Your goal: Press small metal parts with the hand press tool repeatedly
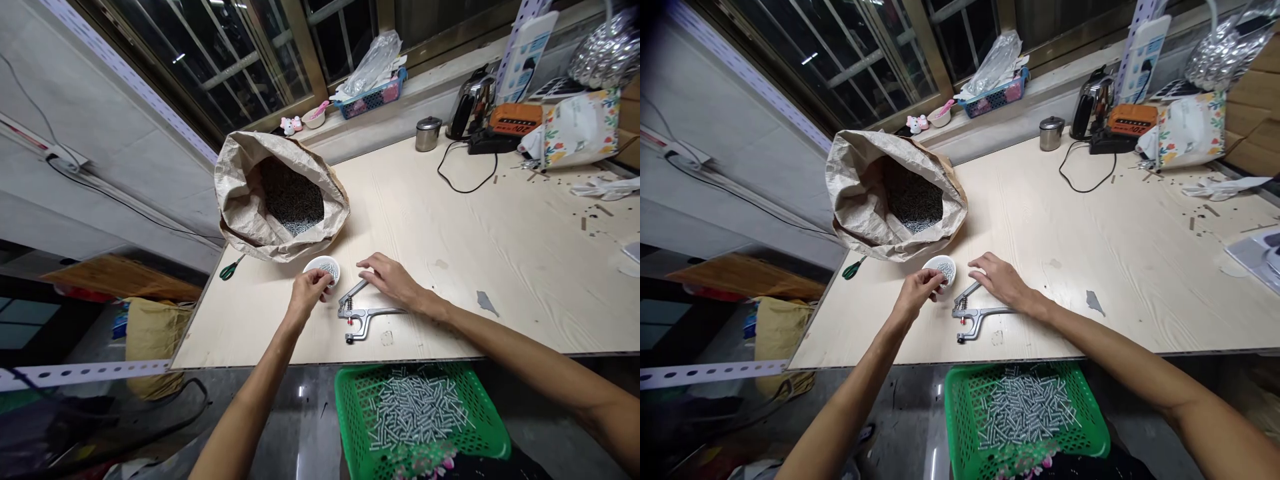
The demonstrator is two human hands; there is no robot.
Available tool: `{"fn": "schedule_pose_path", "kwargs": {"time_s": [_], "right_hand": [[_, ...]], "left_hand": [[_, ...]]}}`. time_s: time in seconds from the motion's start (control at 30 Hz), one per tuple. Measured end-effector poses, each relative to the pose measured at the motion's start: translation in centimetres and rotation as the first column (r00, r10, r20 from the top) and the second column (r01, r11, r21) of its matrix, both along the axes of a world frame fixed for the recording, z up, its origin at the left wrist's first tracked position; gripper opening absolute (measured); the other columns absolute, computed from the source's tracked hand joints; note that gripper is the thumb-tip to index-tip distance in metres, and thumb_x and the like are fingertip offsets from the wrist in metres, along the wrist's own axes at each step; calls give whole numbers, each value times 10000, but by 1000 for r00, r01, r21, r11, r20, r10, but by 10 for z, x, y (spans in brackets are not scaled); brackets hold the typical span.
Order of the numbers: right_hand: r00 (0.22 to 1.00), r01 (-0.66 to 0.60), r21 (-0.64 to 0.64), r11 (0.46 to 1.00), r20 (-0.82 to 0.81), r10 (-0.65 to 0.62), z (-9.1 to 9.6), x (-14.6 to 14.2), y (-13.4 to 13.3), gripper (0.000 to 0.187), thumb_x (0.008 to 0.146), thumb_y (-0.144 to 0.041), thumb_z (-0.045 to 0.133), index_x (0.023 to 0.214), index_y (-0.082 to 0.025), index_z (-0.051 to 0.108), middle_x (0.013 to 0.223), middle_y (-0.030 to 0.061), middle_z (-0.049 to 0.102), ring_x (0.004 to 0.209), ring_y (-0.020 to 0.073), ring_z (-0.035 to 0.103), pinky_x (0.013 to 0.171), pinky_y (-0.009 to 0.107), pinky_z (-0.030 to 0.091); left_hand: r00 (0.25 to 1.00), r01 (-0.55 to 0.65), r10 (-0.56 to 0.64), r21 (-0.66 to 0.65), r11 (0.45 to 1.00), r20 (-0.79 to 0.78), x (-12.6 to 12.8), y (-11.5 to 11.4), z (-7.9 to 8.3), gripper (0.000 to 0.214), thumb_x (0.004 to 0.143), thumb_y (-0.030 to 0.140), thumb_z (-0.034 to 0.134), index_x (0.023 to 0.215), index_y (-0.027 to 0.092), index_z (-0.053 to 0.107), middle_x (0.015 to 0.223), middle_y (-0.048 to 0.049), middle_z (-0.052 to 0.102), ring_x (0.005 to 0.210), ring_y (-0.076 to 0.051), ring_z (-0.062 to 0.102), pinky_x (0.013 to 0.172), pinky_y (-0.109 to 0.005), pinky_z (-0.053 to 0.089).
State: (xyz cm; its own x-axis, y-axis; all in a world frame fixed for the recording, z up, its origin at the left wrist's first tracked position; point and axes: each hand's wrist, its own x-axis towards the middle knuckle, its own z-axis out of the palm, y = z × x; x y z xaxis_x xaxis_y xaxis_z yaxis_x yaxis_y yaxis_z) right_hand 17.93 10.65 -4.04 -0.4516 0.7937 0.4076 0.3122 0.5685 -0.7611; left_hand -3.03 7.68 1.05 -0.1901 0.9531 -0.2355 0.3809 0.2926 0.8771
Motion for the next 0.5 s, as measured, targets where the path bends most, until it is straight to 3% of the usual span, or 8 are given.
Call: {"fn": "schedule_pose_path", "kwargs": {"time_s": [0.1, 0.17, 0.33, 0.5], "right_hand": [[988, -42, -228, 973, -156, 6, 12, -15, -6, 236, 904, -338, 539, 1050, -171, 619, 882, 42, 650, 775, 149, 587, 704, 310, 474], [977, -74, -300, 951, -214, 8, 16, -23, -9, 192, 873, -328, 575, 964, -168, 631, 835, 29, 653, 725, 136, 575, 664, 289, 459], [970, -80, -275, 958, -243, 11, 24, -29, -11, 169, 877, -317, 554, 795, -182, 614, 762, 11, 640, 680, 124, 548, 638, 274, 422], [964, -176, -268, 947, -240, 111, 25, -33, -11, 124, 858, -245, 535, 771, -181, 595, 712, -6, 609, 658, 117, 534, 610, 258, 396]], "left_hand": [[995, 43, -45, 25, 999, 93, 19, -12, 4, 281, 676, 382, 706, 750, 118, 644, 623, -7, 626, 506, -96, 562, 472, -199, 452], [985, 45, -50, 34, 998, 167, 28, -17, 6, 313, 670, 400, 725, 775, 116, 647, 610, 3, 616, 522, -98, 573, 515, -215, 485], [967, 72, -84, 60, 996, 240, 34, -22, 10, 334, 631, 363, 769, 826, 117, 657, 658, 0, 647, 570, -106, 601, 573, -230, 505], [997, 72, -76, 128, 989, 28, 22, -28, 5, 274, 624, 361, 777, 690, 136, 636, 557, 18, 621, 487, -106, 575, 488, -209, 445]]}}
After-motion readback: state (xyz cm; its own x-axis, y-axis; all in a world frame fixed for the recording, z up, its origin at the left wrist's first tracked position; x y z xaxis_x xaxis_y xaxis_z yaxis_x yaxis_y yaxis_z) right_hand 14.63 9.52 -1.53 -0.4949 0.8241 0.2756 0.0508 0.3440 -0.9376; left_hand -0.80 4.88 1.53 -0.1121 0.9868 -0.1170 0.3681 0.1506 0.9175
